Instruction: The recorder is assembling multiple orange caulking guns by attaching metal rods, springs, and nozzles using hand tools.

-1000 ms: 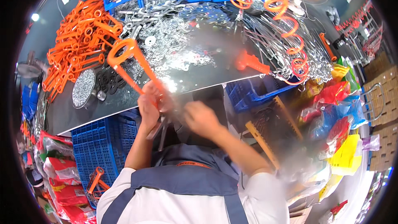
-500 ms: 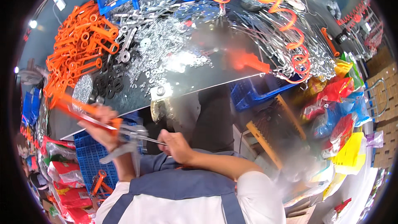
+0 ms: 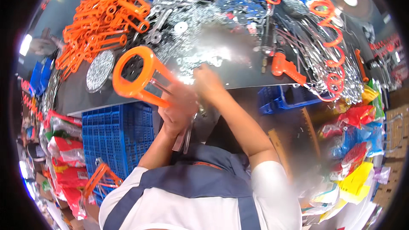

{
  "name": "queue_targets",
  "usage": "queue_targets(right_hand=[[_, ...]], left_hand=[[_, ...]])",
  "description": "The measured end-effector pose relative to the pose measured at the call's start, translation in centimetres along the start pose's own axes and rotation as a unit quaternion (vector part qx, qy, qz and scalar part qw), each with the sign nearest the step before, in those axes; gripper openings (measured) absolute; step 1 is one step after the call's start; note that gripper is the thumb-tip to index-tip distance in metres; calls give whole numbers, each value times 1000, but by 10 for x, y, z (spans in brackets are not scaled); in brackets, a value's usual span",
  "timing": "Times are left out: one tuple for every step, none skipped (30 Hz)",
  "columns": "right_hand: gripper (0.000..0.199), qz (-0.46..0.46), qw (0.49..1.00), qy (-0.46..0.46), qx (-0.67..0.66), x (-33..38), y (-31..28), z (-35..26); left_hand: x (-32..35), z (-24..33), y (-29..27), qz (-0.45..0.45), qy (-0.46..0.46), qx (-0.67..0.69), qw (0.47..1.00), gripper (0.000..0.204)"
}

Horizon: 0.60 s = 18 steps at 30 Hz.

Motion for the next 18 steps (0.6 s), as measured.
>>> queue_targets(right_hand=[[28, 56, 996, -46, -45, -4, 1, -7], [28, 2, 996, -4, -93, -8, 10, 5], [21, 47, 996, -45, -62, -3, 6, -6], [15, 93, 992, -85, -29, 5, 0, -14], [15, 98, 992, -80, -27, 11, -5, -13], [17, 125, 984, -91, -85, 20, -16, -17], [19, 148, 973, -105, -143, 29, -25, -22], [19, 145, 973, -110, -143, 36, -34, -25], [17, 151, 956, -72, -240, 44, -53, -13], [16, 145, 929, -42, -337, 49, -64, -4], [18, 202, 911, -112, -343, 60, -84, 2], [22, 257, 883, -182, -348, 73, -100, 2], [23, 227, 863, -198, -405, 89, -112, -16], [23, 196, 843, -213, -453, 107, -126, -40], [27, 223, 846, -281, -395, 119, -136, -55], [27, 217, 845, -286, -397, 116, -140, -64], [27, 265, 825, -384, -318, 124, -146, -85], [28, 311, 790, -476, -231, 136, -146, -101]], left_hand=[[-1, 2, 2, -22, 27, 6, 999, 51], [-4, 1, 9, -34, 29, 17, 999, 51], [-8, 13, 9, -30, 73, -62, 995, 54], [-11, 23, 10, -26, 117, -139, 983, 58], [-11, 23, 9, -54, 145, -150, 976, 65], [-9, 19, 8, -55, 147, -148, 976, 65], [-7, 14, 4, -41, 147, -144, 978, 66], [-6, 12, -1, -24, 146, -142, 979, 67], [-10, 23, 5, -13, 126, -149, 981, 63], [0, -2, -4, -13, 94, -25, 995, 49], [-6, 7, 4, -25, 109, -65, 992, 42], [-13, 16, 12, -37, 123, -106, 986, 34], [-13, 15, 11, -60, 125, -139, 981, 31], [-10, 12, 5, -80, 128, -165, 975, 28], [-8, 4, 3, -78, 118, -134, 981, 33], [-9, 7, 5, -72, 119, -140, 980, 33], [-10, 12, 5, -49, 121, -132, 983, 35], [-13, 16, 5, -28, 124, -121, 984, 37]])
Point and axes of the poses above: each hand's wrist, its own x-axis away from the middle knuckle, its own y-axis out of the palm, z = x × y, the point moved 7 cm from there along -x, towards the middle knuckle, and after that the axes turned 15 degrees about y, right-handed, at the moved point
